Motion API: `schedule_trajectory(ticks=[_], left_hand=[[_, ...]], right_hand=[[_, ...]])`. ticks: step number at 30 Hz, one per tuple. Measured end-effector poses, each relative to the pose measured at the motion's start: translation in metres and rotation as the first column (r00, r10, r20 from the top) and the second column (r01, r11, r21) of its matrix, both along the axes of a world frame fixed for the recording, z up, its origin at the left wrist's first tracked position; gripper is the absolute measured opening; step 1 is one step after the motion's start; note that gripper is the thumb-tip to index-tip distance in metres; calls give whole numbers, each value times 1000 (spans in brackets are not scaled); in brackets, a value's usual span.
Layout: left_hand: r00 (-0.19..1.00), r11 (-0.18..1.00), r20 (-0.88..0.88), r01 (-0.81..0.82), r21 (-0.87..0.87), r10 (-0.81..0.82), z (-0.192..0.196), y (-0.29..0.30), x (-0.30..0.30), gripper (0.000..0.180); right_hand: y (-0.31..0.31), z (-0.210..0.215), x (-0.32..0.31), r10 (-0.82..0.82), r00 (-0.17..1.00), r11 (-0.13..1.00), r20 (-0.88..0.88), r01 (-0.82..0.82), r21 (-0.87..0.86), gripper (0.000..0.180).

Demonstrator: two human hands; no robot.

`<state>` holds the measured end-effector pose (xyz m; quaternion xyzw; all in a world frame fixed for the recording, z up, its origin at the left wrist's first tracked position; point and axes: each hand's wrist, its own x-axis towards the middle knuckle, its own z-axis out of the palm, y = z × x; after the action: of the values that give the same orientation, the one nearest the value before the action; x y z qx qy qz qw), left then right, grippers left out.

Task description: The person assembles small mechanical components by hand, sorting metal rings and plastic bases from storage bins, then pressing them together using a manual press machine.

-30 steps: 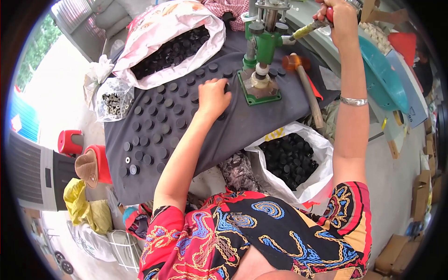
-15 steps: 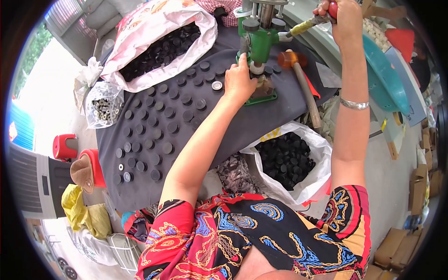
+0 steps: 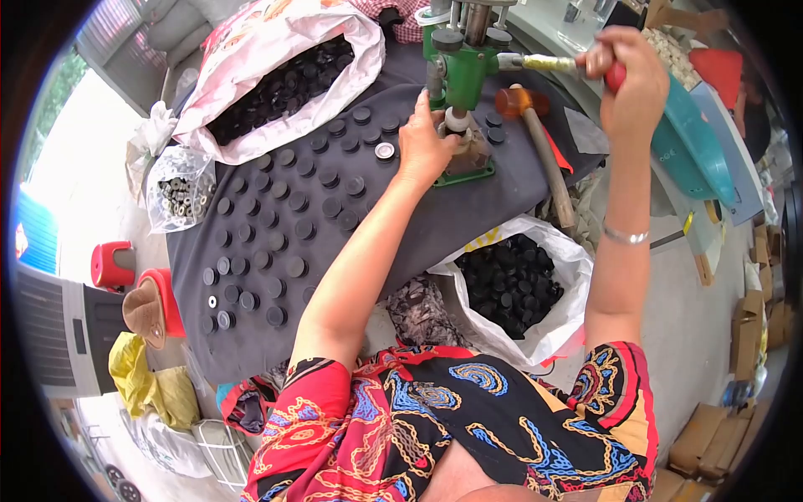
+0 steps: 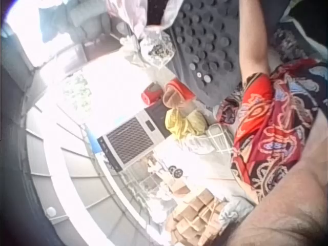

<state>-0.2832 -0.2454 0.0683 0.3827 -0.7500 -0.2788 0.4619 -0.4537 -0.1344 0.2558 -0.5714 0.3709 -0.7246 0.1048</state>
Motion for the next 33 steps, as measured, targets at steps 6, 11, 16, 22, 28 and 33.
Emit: schedule_trajectory(ticks=[6,11,16,22,28,33], left_hand=[[992,988,-86,-100,-115,90,10,-29,58,44],[920,990,364,-139,-40,144,-4,-32,93,28],[825,995,557,-90,-37,95,-2,-9,81,36],[845,979,505,-98,-177,176,-16,-15,72,32],[983,994,183,50,-98,-31,17,4,34,56],[950,990,310,18,-137,26,10,0,13,73]], right_hand=[[36,-117,12,-1,999,957,-52,-14,-291,15],[46,-100,18,-97,995,984,-18,93,-151,18],[19,-8,8,-97,995,989,-12,98,113,22],[-25,47,-2,-111,993,967,-47,118,225,25],[-31,49,2,-64,998,994,25,62,87,21],[-36,45,-2,-124,992,983,-23,126,136,21]])
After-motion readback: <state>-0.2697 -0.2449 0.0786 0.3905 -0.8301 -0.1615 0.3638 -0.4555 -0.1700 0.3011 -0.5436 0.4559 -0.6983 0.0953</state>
